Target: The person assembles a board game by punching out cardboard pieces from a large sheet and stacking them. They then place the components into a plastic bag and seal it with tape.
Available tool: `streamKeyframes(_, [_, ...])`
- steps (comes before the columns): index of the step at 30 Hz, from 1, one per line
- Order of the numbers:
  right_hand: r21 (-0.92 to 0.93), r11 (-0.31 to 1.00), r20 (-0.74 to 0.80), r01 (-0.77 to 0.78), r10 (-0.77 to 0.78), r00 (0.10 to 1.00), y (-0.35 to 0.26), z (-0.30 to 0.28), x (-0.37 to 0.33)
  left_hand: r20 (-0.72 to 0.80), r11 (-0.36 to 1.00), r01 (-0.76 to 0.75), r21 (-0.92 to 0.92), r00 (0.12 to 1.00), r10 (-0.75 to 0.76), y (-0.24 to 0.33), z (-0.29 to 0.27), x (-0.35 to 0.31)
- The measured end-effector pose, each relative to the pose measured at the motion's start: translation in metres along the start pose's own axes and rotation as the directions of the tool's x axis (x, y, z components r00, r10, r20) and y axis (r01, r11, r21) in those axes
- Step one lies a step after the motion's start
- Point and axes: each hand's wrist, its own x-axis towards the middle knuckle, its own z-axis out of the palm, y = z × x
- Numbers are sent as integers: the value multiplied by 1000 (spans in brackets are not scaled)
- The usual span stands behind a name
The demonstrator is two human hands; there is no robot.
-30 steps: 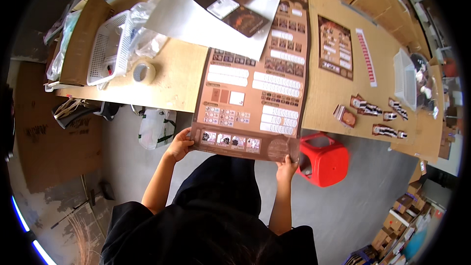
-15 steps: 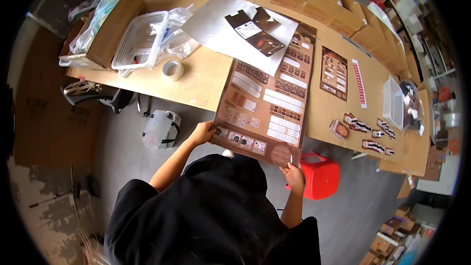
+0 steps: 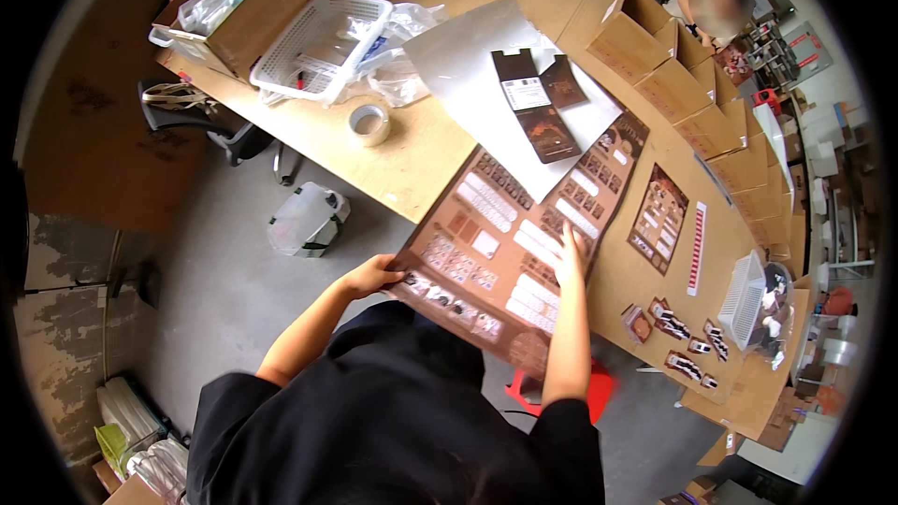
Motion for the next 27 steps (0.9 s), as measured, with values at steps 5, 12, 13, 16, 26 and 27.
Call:
streamKeyframes(5, [4, 988, 82, -157, 156, 984, -49, 54, 114, 29, 997, 69, -32, 997, -68, 9, 2, -14])
streamKeyframes(12, [-502, 864, -469, -41, -232, 852, -5, 97, 205, -7, 996, 92, -22, 996, -92, 0, -5, -33])
streamKeyframes(13, [-545, 838, -457, 12, -309, 834, 0, 107, 209, -15, 996, 86, -20, 996, -86, 0, -4, -36])
streamKeyframes(16, [-478, 871, -318, -114, -51, 947, -6, 114, 221, -46, 994, 112, -20, 993, -113, 2, 3, -39])
streamKeyframes(26, [403, 914, 93, 44, -89, 992, -17, 124, 3, -195, 1000, 14, 2, 981, -14, -34, 8, -38])
streamKeyframes(27, [413, 909, 51, 54, -82, 995, 4, 116, -20, -197, 999, -16, -31, 980, 10, -37, 12, -34])
